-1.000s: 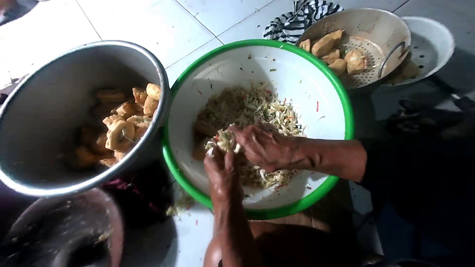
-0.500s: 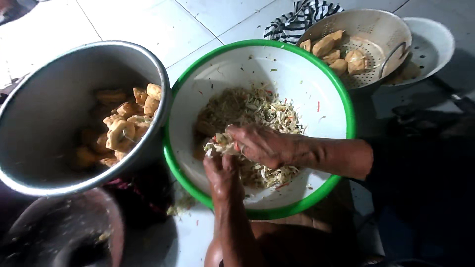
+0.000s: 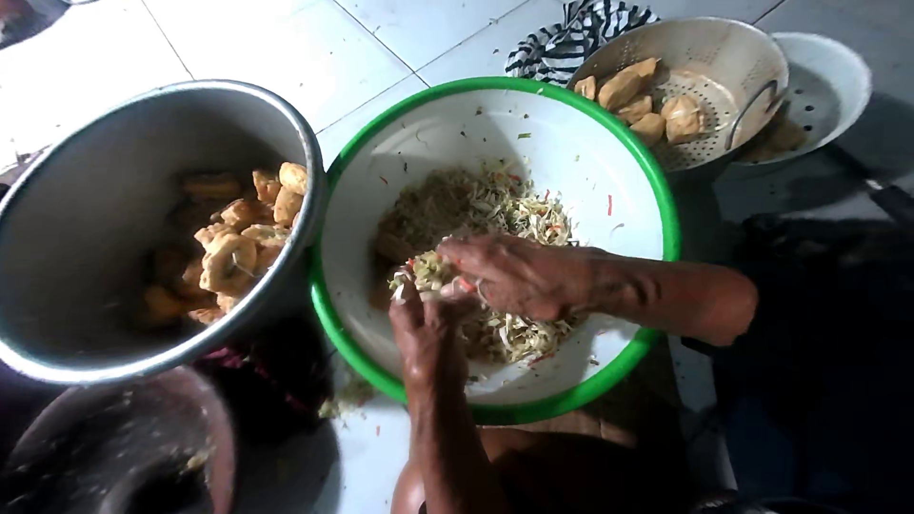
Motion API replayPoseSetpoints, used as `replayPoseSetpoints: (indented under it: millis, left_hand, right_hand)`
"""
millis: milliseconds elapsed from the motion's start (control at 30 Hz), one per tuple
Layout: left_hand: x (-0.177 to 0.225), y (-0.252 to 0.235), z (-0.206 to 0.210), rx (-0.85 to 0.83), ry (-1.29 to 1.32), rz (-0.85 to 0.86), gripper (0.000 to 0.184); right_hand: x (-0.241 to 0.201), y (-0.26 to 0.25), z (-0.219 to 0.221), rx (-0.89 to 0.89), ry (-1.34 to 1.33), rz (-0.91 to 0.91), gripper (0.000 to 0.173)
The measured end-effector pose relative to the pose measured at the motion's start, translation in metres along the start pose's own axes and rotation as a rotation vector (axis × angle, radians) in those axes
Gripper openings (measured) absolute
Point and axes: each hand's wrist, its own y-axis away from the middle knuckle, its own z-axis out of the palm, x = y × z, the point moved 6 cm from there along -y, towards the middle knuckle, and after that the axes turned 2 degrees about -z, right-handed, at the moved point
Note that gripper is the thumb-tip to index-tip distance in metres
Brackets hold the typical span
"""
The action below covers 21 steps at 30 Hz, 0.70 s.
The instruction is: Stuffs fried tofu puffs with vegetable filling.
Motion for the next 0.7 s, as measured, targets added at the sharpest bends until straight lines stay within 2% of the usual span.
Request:
replayPoseSetpoints:
  millis: [100, 233, 300, 433, 533, 633, 700]
  left_hand:
    - [0.001, 0.001, 0.000, 0.002, -0.052, 0.043, 0.023]
    - [0.002, 0.001, -0.002, 0.005, -0.100, 0.033, 0.019]
    - [0.001, -0.001, -0.001, -0.010, -0.107, 0.013, 0.019]
    - [-0.002, -0.002, -0.004, -0.022, -0.049, -0.001, 0.021]
    - [0.000, 0.000, -0.001, -0.014, -0.093, -0.018, 0.019]
    - [0.000, 0.001, 0.001, -0.037, -0.106, -0.024, 0.024]
    - [-0.001, 0.000, 0.000, -0.030, -0.098, -0.028, 0.025]
  right_hand:
    - [-0.003, 0.002, 0.012, 0.029, 0.218, 0.075, 0.038]
    - [-0.005, -0.005, 0.013, -0.056, 0.264, 0.135, 0.037]
    - [-0.001, -0.008, 0.008, -0.047, 0.160, 0.124, 0.031]
    - [0.013, -0.010, -0.008, 0.078, -0.262, 0.072, 0.023]
    - [0.024, -0.014, -0.010, 0.199, -0.367, 0.063, 0.025]
    - [0.021, -0.015, 0.001, 0.130, -0.248, 0.095, 0.022]
    - [0.010, -0.009, 0.010, 0.087, -0.010, 0.064, 0.017]
